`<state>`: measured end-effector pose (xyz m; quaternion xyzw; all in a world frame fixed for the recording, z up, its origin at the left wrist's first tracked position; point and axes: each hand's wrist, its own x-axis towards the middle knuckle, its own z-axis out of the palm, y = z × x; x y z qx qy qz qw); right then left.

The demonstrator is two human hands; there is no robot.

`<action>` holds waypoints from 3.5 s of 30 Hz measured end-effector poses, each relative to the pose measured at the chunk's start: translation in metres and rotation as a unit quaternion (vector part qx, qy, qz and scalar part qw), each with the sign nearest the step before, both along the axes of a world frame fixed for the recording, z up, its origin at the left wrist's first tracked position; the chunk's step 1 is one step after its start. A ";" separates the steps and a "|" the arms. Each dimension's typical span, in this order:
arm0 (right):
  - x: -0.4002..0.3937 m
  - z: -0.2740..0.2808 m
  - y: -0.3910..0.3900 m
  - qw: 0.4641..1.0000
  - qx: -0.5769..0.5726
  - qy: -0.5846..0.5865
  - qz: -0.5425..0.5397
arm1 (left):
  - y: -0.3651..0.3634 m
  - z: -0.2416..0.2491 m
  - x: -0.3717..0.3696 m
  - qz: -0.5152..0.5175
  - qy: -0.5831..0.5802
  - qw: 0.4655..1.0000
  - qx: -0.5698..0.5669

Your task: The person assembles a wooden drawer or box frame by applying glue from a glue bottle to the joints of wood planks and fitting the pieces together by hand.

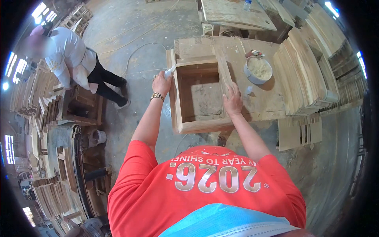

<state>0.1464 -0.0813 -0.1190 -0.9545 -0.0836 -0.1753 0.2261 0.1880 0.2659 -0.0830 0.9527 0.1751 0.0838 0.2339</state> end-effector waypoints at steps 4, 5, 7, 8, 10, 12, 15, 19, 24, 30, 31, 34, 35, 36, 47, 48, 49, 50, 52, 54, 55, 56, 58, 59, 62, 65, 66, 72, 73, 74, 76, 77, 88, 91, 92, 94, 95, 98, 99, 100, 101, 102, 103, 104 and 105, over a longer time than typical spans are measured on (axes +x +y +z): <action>-0.002 0.002 0.001 0.999 -0.023 -0.024 -0.017 | 0.000 0.006 0.006 -0.013 -0.003 1.000 0.019; -0.001 0.001 0.000 0.999 -0.024 -0.041 -0.017 | 0.001 0.005 0.008 -0.016 0.005 0.999 0.030; 0.000 -0.001 -0.001 0.998 -0.024 -0.057 -0.018 | 0.002 0.004 0.011 -0.018 0.009 0.999 0.043; 0.001 -0.002 -0.001 0.998 -0.022 -0.063 -0.020 | 0.003 0.004 0.012 -0.018 0.013 0.998 0.055; 0.001 -0.002 -0.001 0.997 -0.019 -0.070 -0.022 | 0.002 0.006 0.012 -0.019 0.022 0.998 0.055; 0.001 0.000 -0.001 0.996 -0.017 -0.082 -0.015 | -0.001 0.012 0.009 -0.017 0.029 0.998 0.053; 0.000 0.002 -0.001 0.997 -0.015 -0.079 -0.015 | -0.001 0.013 0.006 -0.019 0.022 0.998 0.049; 0.001 0.000 -0.002 0.998 -0.014 -0.064 -0.015 | -0.005 0.020 0.005 -0.010 0.037 0.998 0.047; 0.003 -0.001 0.006 0.998 -0.044 -0.018 -0.047 | -0.007 0.021 0.012 0.006 0.045 0.998 0.048; 0.005 -0.002 0.001 1.000 0.006 0.007 0.004 | -0.010 0.026 0.003 0.012 0.059 0.998 0.036; 0.004 -0.001 0.000 1.000 0.006 0.007 0.004 | -0.009 0.025 0.001 0.010 0.061 0.998 0.034; 0.004 0.000 -0.002 1.000 0.016 -0.014 0.017 | -0.009 0.022 0.000 0.012 0.056 0.998 0.024; 0.004 0.000 -0.002 0.999 0.017 -0.026 0.020 | -0.010 0.021 0.000 0.016 0.050 0.999 0.015; 0.004 0.000 -0.002 0.999 0.018 -0.038 0.024 | -0.010 0.021 0.001 0.018 0.048 0.999 0.015; 0.007 -0.004 0.006 0.997 0.005 -0.027 0.076 | -0.011 0.025 -0.005 0.027 0.029 0.999 -0.018; 0.005 -0.003 0.005 0.997 0.005 -0.017 0.074 | -0.013 0.028 -0.009 0.035 0.024 0.999 -0.021; 0.005 -0.001 0.005 0.998 0.005 -0.006 0.069 | -0.015 0.028 -0.012 0.051 -0.006 0.997 -0.063; 0.006 0.000 0.006 0.997 0.002 -0.008 0.072 | -0.019 0.028 -0.017 0.065 -0.034 0.992 -0.106; 0.005 0.001 0.007 0.998 -0.009 0.014 0.060 | -0.027 0.018 -0.030 0.070 -0.063 0.989 -0.111; 0.004 0.004 0.008 0.998 -0.007 0.027 0.056 | -0.036 0.008 -0.048 0.074 -0.118 0.983 -0.120; 0.004 0.006 0.009 0.998 -0.004 0.041 0.052 | -0.040 0.003 -0.059 0.068 -0.123 0.980 -0.144; 0.004 0.006 0.009 0.998 -0.004 0.040 0.052 | -0.046 0.001 -0.069 0.069 -0.124 0.979 -0.144; 0.004 0.004 0.008 0.997 0.026 0.052 0.052 | -0.058 -0.003 -0.086 0.105 -0.062 0.967 -0.225; 0.003 0.003 0.007 0.997 0.025 0.052 0.054 | -0.063 -0.008 -0.089 0.108 -0.063 0.966 -0.226; 0.004 -0.001 0.013 0.996 0.001 0.038 0.086 | -0.075 -0.011 -0.086 0.095 -0.121 0.969 -0.195; 0.006 0.001 0.027 0.996 -0.029 0.039 0.073 | -0.077 -0.010 -0.077 0.121 -0.111 0.974 -0.156; 0.005 0.002 0.030 0.995 -0.050 0.061 0.065 | -0.074 -0.010 -0.074 0.125 -0.113 0.973 -0.156; 0.004 0.027 0.049 0.981 -0.103 0.155 0.047 | -0.060 -0.013 -0.056 0.141 -0.113 0.970 -0.163; 0.005 0.033 0.053 0.976 -0.111 0.184 0.039 | -0.060 -0.013 -0.056 0.142 -0.110 0.970 -0.161; 0.005 0.040 0.056 0.976 -0.110 0.184 0.039 | -0.059 -0.013 -0.055 0.144 -0.107 0.971 -0.158; 0.004 0.052 0.059 0.961 -0.147 0.231 0.035 | -0.059 -0.014 -0.056 0.143 -0.115 0.970 -0.159; 0.002 0.056 0.062 0.961 -0.147 0.232 0.034 | -0.060 -0.014 -0.056 0.143 -0.122 0.969 -0.161; 0.023 0.046 0.032 0.988 -0.071 0.139 0.018 | -0.057 -0.019 -0.064 0.135 -0.151 0.961 -0.188; 0.008 0.046 0.038 0.976 -0.103 0.194 0.013 | -0.059 -0.019 -0.061 0.139 -0.166 0.959 -0.183; -0.001 0.052 0.041 0.967 -0.144 0.206 0.029 | -0.060 -0.019 -0.062 0.144 -0.174 0.957 -0.183; -0.002 0.047 0.031 0.976 -0.088 0.189 0.056 | -0.061 -0.018 -0.062 0.146 -0.172 0.958 -0.178; -0.001 0.045 0.027 0.982 -0.029 0.170 0.081 | -0.061 -0.017 -0.063 0.147 -0.172 0.959 -0.170; 0.000 0.046 0.016 0.977 0.104 0.097 0.161 | -0.062 -0.015 -0.064 0.139 -0.167 0.960 -0.179; 0.003 0.048 0.015 0.977 0.105 0.097 0.156 | -0.063 -0.014 -0.064 0.135 -0.165 0.961 -0.178; 0.004 0.055 0.014 0.981 0.089 0.097 0.146 | -0.066 -0.015 -0.064 0.134 -0.168 0.960 -0.178; 0.006 0.060 0.016 0.983 0.071 0.097 0.140 | -0.065 -0.015 -0.064 0.139 -0.173 0.959 -0.177; 0.009 0.051 0.015 0.983 0.073 0.097 0.138 | -0.065 -0.014 -0.064 0.137 -0.173 0.959 -0.176; 0.015 0.037 0.016 0.989 0.029 0.104 0.100 | -0.065 -0.015 -0.064 0.139 -0.174 0.959 -0.174; 0.017 0.030 0.017 0.992 -0.015 0.111 0.061 | -0.065 -0.016 -0.063 0.141 -0.175 0.959 -0.173; 0.017 0.023 0.017 0.992 -0.013 0.111 0.058 | -0.065 -0.017 -0.062 0.138 -0.174 0.960 -0.172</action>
